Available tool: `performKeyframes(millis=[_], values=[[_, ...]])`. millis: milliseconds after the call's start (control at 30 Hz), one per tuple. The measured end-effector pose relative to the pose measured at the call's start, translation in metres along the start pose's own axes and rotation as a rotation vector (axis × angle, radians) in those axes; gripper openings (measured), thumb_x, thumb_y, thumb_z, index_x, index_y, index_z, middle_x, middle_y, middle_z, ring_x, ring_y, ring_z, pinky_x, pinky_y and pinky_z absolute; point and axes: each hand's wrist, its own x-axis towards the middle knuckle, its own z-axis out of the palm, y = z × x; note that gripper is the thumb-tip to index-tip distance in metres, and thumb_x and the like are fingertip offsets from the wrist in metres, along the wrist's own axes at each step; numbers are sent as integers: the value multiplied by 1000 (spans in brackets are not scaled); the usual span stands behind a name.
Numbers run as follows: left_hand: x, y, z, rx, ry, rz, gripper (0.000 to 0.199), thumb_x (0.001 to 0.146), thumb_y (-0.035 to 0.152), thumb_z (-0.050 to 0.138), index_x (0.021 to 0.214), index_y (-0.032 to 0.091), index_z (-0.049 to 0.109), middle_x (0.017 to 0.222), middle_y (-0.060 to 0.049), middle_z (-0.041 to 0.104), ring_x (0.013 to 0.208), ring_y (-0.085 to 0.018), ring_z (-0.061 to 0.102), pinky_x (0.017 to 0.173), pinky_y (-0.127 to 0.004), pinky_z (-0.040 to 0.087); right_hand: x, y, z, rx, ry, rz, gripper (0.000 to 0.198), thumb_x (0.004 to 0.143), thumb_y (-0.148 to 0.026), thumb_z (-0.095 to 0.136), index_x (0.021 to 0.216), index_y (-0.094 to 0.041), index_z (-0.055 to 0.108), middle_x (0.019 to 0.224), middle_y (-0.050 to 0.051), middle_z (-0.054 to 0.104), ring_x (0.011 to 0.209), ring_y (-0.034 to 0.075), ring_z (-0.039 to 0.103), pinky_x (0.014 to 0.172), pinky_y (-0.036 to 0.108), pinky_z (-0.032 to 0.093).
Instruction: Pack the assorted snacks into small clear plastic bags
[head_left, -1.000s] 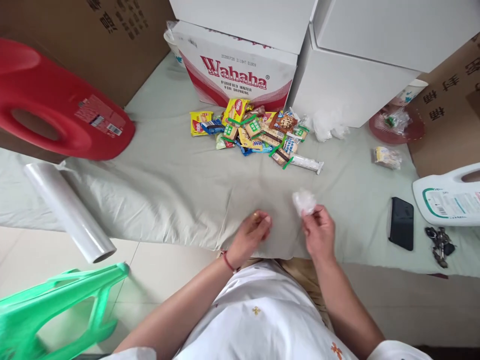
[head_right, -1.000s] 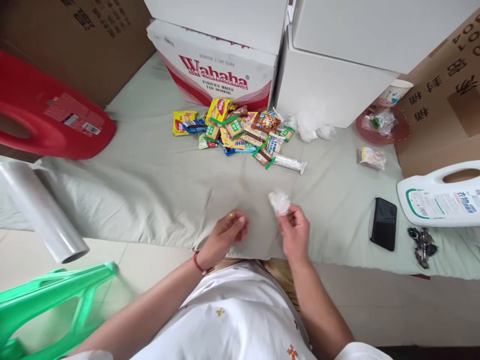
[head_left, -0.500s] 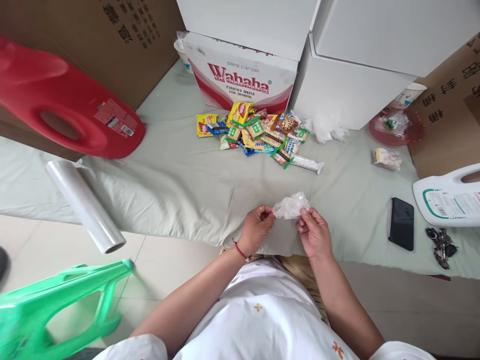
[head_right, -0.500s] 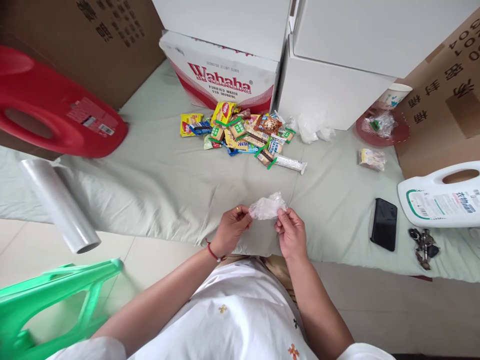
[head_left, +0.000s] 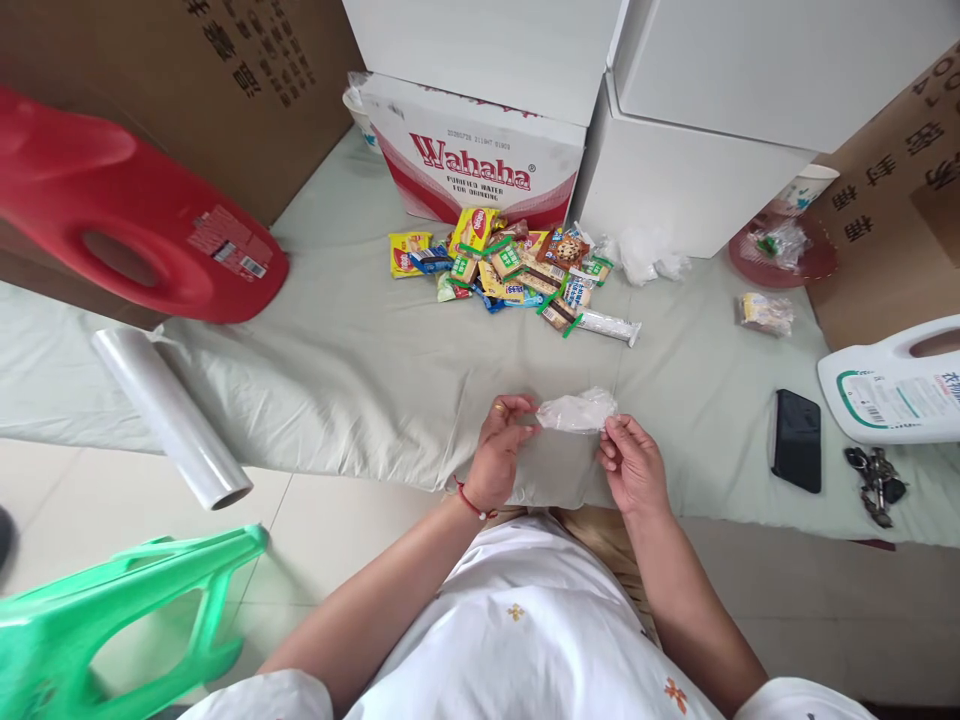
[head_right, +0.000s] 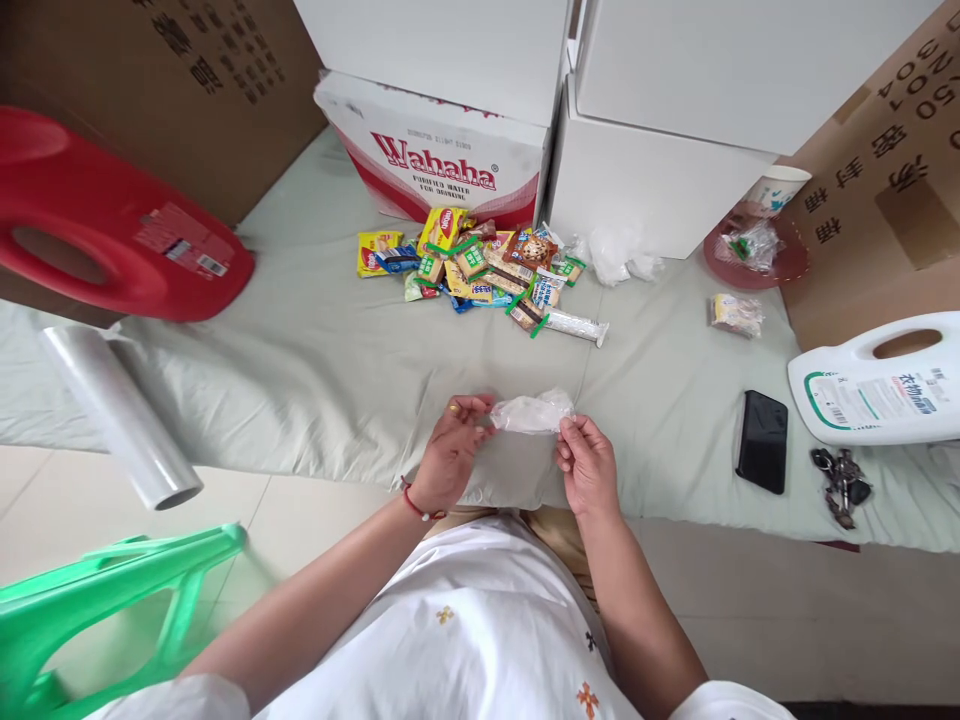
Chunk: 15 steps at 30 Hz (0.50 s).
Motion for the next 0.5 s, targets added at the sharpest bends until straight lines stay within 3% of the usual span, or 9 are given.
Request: performKeyframes(millis=[100,167,267,300,400,500], values=[[-7,9,-1,502,-82,426,48,81,38,73,124,24,57,147,-13,52,137,-29,47,110,-46,41,-3,-7,-3,-165,-80,-100,37,71,-47,90,75,-20,64,63,-6,47,54,6,36,45,18,29],[-9,12,4,791,-200,563,49,83,40,76,125,22,60,140,-14,58,132,-31,52,111,-48,40,-5,-10,-2,-253,-155,-122,37,76,-49,87,74,-21,64,60,-7,42,53,7,33,45,19,28],[-7,9,14,936,-284,515,12,96,30,61,100,21,67,97,-8,70,97,-23,64,89,-38,48,-6,-10,2,-281,-218,-136,37,78,-53,83,79,-22,64,64,-6,46,56,9,38,47,20,33],[-6,7,16,918,-276,488,13,98,26,56,93,21,67,87,-6,68,88,-21,63,83,-35,48,-7,-8,4,-279,-228,-142,37,78,-54,83,84,-23,65,69,-4,51,60,10,43,48,21,37],[-6,1,18,791,-220,451,14,97,25,57,88,21,66,85,-4,63,81,-17,60,75,-30,46,-8,-1,8,-336,-249,-140,40,73,-51,87,95,-24,67,83,-1,61,71,13,52,54,23,46],[-6,-2,16,634,-148,371,14,95,31,62,86,21,65,89,-3,60,79,-15,56,72,-27,44,-8,5,8,-384,-226,-147,34,74,-48,87,85,-22,68,76,-2,60,66,13,49,55,24,46]])
